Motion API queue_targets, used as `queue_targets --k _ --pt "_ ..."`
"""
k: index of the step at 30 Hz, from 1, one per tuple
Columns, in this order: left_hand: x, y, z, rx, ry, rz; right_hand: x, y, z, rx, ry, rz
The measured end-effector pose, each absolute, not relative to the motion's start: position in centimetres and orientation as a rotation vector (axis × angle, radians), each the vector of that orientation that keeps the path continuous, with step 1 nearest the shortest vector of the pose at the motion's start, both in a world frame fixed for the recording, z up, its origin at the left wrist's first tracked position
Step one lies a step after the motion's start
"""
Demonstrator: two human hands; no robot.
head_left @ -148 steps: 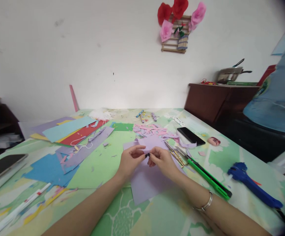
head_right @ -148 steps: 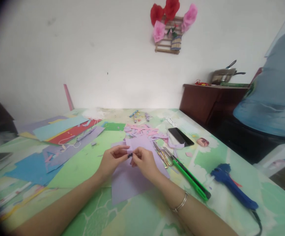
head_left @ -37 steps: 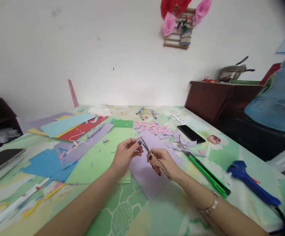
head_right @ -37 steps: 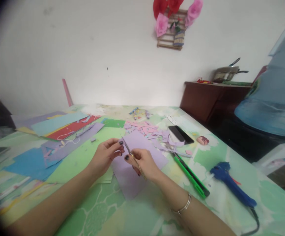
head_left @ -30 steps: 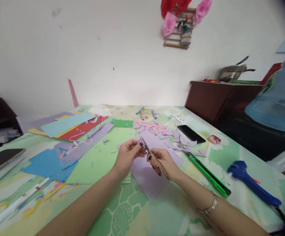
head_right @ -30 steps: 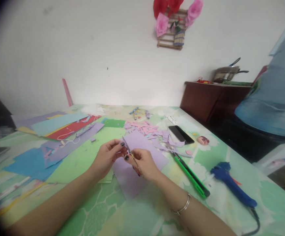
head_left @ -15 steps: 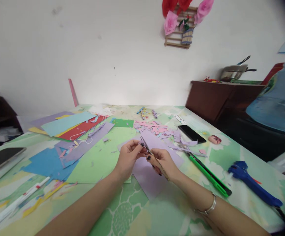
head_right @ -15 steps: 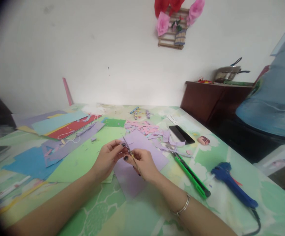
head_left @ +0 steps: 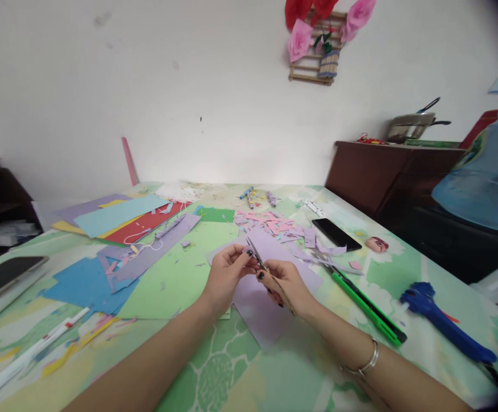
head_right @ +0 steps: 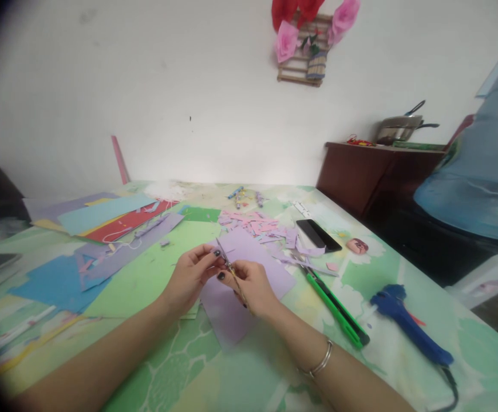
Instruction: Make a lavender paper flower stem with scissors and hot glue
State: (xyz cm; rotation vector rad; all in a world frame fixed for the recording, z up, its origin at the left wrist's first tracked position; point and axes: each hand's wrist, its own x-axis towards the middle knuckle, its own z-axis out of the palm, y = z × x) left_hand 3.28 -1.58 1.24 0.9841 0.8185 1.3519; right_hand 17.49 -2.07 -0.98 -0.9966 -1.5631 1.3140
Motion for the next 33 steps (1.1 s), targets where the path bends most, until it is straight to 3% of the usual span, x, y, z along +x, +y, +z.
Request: queue_targets --k 21,33 --pt "3.3 -1.71 1.41 0.98 0.823 1.344 17.47 -2.04 -0.71 -1.106 -1.539 1.315" --pt "2.83 -1.36 1.11 1.042 0.823 1.34 17.73 -1.77 -0.69 -1.213 -1.524 1.105"
